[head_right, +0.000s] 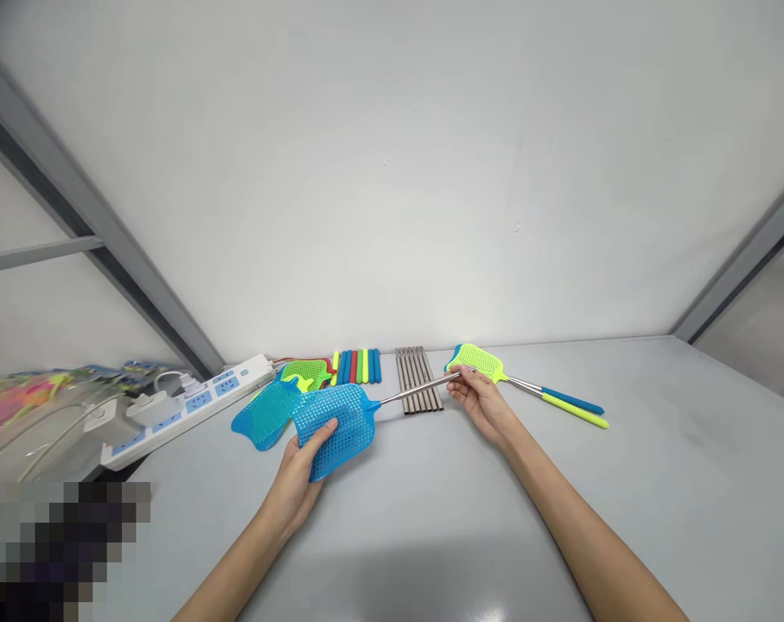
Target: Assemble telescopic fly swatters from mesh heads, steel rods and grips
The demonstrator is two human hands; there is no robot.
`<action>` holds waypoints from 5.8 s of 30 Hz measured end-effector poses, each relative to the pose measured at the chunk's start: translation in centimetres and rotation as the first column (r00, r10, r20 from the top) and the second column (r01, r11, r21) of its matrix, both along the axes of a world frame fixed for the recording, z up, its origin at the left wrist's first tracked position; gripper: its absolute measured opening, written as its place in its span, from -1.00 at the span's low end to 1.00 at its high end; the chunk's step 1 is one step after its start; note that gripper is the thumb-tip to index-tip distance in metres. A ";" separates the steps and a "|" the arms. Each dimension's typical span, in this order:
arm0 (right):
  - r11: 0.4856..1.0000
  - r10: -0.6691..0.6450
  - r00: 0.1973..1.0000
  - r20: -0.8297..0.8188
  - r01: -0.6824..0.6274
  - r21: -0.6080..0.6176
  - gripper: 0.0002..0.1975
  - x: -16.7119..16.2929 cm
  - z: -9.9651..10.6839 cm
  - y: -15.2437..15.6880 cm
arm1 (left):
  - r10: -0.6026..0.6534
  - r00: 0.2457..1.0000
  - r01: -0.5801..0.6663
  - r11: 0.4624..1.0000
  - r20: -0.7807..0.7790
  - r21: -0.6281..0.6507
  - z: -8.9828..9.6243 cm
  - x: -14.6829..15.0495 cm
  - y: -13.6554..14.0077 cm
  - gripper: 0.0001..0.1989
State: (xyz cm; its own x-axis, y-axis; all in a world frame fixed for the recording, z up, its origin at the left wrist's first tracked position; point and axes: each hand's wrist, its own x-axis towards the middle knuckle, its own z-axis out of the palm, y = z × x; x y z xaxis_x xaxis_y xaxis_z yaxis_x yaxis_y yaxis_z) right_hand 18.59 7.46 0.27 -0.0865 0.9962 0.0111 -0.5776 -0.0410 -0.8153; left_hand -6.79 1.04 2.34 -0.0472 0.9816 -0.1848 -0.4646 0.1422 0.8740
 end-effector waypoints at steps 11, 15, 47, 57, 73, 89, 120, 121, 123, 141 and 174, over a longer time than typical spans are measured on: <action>0.999 0.027 1.000 0.011 -0.027 -0.027 -0.83 0.2 -0.4 0.2 | -0.009 1.000 0.009 1.000 -0.023 -0.005 -0.3 0.0 -0.1 -0.64; 0.998 0.044 0.998 0.047 -0.043 -0.036 -0.82 0.4 -0.4 0.2 | -0.017 0.998 0.017 1.000 -0.052 -0.010 -0.5 0.0 -0.1 -0.62; 0.977 0.179 0.984 0.029 -0.174 -0.121 -0.88 0.0 -1.6 -0.2 | -0.056 0.993 0.038 0.984 -0.104 -0.174 -0.6 -0.1 -0.1 -0.66; 0.988 0.118 0.993 0.006 -0.116 -0.105 -0.85 -0.4 -1.3 -0.3 | -0.059 0.998 0.056 0.977 -0.012 -0.205 0.1 0.3 -0.3 -0.65; 0.991 0.044 0.998 -0.037 -0.048 -0.122 -0.88 -0.1 -1.6 0.0 | -0.137 0.880 0.294 0.909 0.454 -0.296 0.7 -0.2 -0.4 -0.57; 0.994 0.028 0.999 -0.036 -0.032 -0.103 -0.89 -0.4 -1.6 0.0 | -0.222 0.808 0.399 0.888 0.546 -0.230 1.3 -0.2 -0.4 -0.46; 0.821 0.564 0.694 0.448 -0.526 -0.219 -0.71 0.7 -0.1 -1.1 | -0.474 0.584 0.568 0.819 0.659 0.085 1.9 -1.8 0.1 -0.31; 0.820 0.565 0.685 0.459 -0.527 -0.223 -0.70 0.8 0.0 -1.1 | -0.478 0.586 0.570 0.817 0.655 0.086 1.9 -1.8 0.1 -0.30; 0.815 0.570 0.668 0.479 -0.536 -0.222 -0.70 1.0 0.1 -1.1 | -0.488 0.588 0.577 0.812 0.646 0.088 2.0 -1.8 0.1 -0.30; 0.815 0.558 0.661 0.502 -0.551 -0.180 -0.74 0.9 0.5 -1.3 | -0.489 0.592 0.565 0.819 0.641 0.102 0.7 -1.4 -0.4 -0.36; 0.839 0.543 0.721 0.430 -0.483 -0.250 -0.72 0.1 0.5 -1.6 | -0.490 0.629 0.532 0.837 0.604 0.125 0.9 -1.4 -0.5 -0.33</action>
State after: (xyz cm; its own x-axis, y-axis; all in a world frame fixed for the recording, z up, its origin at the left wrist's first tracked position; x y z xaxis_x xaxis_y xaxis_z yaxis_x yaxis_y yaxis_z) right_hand 18.69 5.86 0.79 -0.5494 0.7884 -0.2765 0.0088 -0.3255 -0.9455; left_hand -8.22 0.59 3.22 0.5975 0.8002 -0.0509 -0.7120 0.5587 0.4253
